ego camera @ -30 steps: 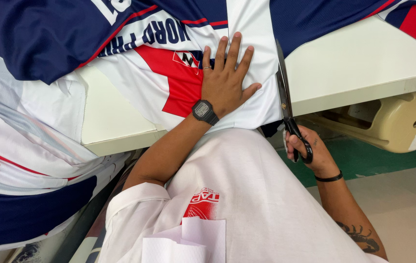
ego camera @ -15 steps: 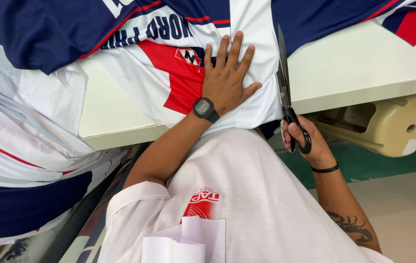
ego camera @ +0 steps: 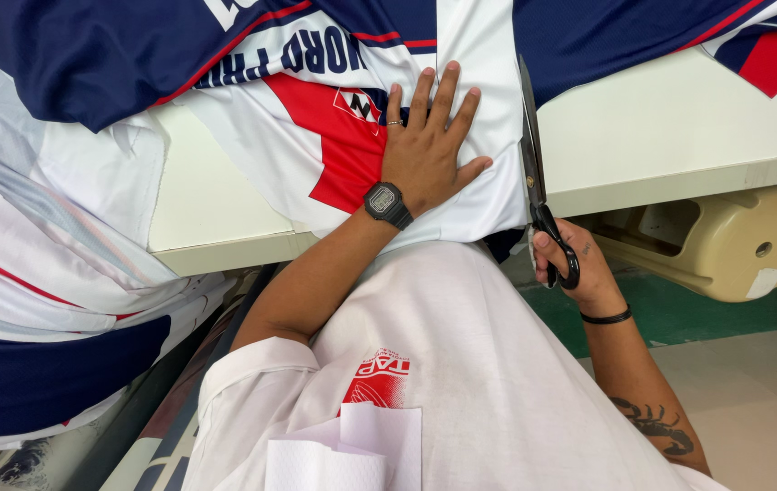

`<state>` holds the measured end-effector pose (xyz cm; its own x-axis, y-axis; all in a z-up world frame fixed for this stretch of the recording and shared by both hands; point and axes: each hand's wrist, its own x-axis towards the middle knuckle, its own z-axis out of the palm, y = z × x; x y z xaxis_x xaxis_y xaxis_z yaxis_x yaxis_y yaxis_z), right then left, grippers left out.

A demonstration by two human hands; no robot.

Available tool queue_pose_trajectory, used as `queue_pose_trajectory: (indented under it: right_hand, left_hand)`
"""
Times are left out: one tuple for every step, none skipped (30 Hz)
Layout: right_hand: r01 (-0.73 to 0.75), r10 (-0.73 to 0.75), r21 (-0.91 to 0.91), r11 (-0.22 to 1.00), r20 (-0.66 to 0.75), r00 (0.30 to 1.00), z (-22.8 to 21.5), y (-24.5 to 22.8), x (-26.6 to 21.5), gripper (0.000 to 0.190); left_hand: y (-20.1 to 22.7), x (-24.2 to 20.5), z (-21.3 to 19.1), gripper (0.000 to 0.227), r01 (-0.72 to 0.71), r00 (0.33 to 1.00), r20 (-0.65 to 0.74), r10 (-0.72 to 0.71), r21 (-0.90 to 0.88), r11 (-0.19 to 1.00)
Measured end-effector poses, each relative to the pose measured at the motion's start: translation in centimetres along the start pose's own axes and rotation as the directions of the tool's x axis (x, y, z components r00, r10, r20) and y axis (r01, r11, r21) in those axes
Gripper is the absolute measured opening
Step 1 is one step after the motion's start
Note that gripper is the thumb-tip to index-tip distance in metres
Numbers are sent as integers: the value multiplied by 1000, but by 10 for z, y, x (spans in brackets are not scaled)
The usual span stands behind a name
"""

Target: The person uses large shears to cut a piece of white, red, and blue patterned fabric laid out on a white table. They follow a paper template placed on the fabric, cutting along its edges to separate the desired shape. The person adjusts the fabric and template as needed to complete the cut.

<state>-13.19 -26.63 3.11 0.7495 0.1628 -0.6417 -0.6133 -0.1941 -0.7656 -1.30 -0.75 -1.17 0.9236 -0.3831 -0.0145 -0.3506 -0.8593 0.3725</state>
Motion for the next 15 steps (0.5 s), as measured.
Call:
queue_pose_trajectory:
  right_hand:
    - [-4,4,-3,1000,-2,1000,-1,2,0,50]
    - [-30,30,-3,1000,-8,1000,-1,4,2,47]
    - [-55,55,-4,998,-16,998,-3,6,3,45]
    - [-81,81,-4,997,-23,996,-4,9,5,42]
    - [-68,68,21,997,11,998,-5,12,5,46]
    - [-56,54,46,997,45,998,-8,15,2,51]
    - [-36,31,69,997,77,997,-12,17,0,55]
    - [12,-38,164,986,156,987,-16,18,-9,59]
    - [64,-124,258,964,225,966,-20,19,-18,64]
    - [105,-213,352,930,287,934,-24,19,-30,70]
    - [105,-233,388,916,301,925,-26,20,-43,76]
    - [105,-254,423,900,314,915,-27,20,-53,82]
    - [95,-284,482,871,334,899,-26,23,-60,86]
    - [84,-315,539,838,353,881,-22,26,-66,89]
    - [77,-352,587,806,370,860,-22,25,-65,92]
  left_hand:
    - [0,-1,0,91,4,1000,3,-4,-1,1000]
    - [0,-1,-1,91,7,1000,5,-7,-3,1000]
    - [0,-1,-1,90,5,1000,3,-5,-3,1000]
    - [0,-1,-3,90,2,1000,0,-2,-4,1000]
    - [0,0,-5,90,-3,1000,-3,3,-5,1000]
    - [2,-1,-7,90,-7,1000,-13,7,-8,1000]
    - [3,-1,-12,91,-13,999,-32,13,-7,1000]
    - [5,-3,-17,91,-19,999,-50,19,-7,1000]
    - [6,-2,-24,91,1,999,-35,-3,-58,998]
    - [8,-4,-32,90,21,1000,-18,-23,-108,994]
    - [11,-4,-39,90,34,999,-3,-35,-159,987]
    - [13,-4,-46,89,4,998,-61,-20,-252,968]
    - [18,-5,-51,88,-41,993,-116,0,-344,938]
    - [24,-4,-56,87,-91,985,-171,18,-430,898]
    - [32,3,-60,84,-73,997,-63,40,-724,686]
